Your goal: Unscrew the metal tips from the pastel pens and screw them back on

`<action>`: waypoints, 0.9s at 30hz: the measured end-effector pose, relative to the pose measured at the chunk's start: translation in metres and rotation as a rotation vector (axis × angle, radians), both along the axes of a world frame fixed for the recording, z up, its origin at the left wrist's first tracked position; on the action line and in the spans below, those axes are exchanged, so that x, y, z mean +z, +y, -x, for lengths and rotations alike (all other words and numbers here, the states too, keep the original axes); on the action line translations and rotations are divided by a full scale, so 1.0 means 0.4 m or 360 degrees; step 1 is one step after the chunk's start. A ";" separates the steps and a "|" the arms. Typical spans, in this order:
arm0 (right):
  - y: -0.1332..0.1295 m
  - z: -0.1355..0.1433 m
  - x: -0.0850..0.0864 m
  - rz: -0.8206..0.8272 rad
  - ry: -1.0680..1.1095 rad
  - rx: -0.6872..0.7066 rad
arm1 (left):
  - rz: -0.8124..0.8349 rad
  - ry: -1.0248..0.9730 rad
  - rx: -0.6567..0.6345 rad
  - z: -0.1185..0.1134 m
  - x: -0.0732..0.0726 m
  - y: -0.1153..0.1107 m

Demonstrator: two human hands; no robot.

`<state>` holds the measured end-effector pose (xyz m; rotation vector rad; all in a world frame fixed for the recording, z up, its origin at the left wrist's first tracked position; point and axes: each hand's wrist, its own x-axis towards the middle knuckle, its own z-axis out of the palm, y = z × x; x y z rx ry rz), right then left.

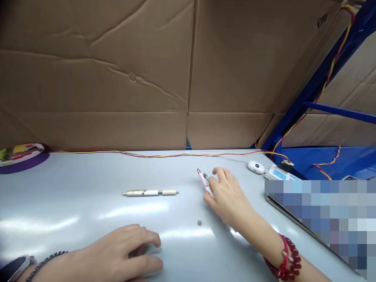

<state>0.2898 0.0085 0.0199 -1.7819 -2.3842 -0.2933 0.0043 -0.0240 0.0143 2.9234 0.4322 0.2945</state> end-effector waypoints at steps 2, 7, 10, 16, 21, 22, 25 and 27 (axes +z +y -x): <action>0.002 -0.006 -0.007 -0.0033 -0.0045 -0.0006 | 0.0007 0.0006 -0.0010 -0.001 0.000 0.002; -0.009 -0.013 -0.014 -0.0135 -0.0179 -0.0023 | 0.0009 0.0025 -0.0017 -0.002 0.000 0.002; -0.014 -0.016 -0.018 -0.0240 -0.0337 -0.0023 | 0.0007 -0.0004 -0.0014 -0.002 0.002 -0.001; -0.014 -0.015 0.005 -0.0300 -0.0304 -0.0020 | -0.0057 -0.0252 -0.0122 0.016 -0.008 0.031; -0.054 0.017 0.043 0.0174 0.0006 0.0016 | -0.0096 -0.0461 0.0593 0.043 -0.035 0.106; -0.064 0.024 0.043 0.0271 0.0025 0.0054 | -0.0012 -0.0423 0.0759 0.046 -0.040 0.118; -0.081 0.041 0.029 0.0436 0.0007 0.0215 | 0.0282 -0.0288 0.0989 0.050 -0.048 0.141; -0.080 0.046 0.018 0.0477 -0.0011 0.0287 | 0.0405 -0.0256 0.0965 0.048 -0.046 0.146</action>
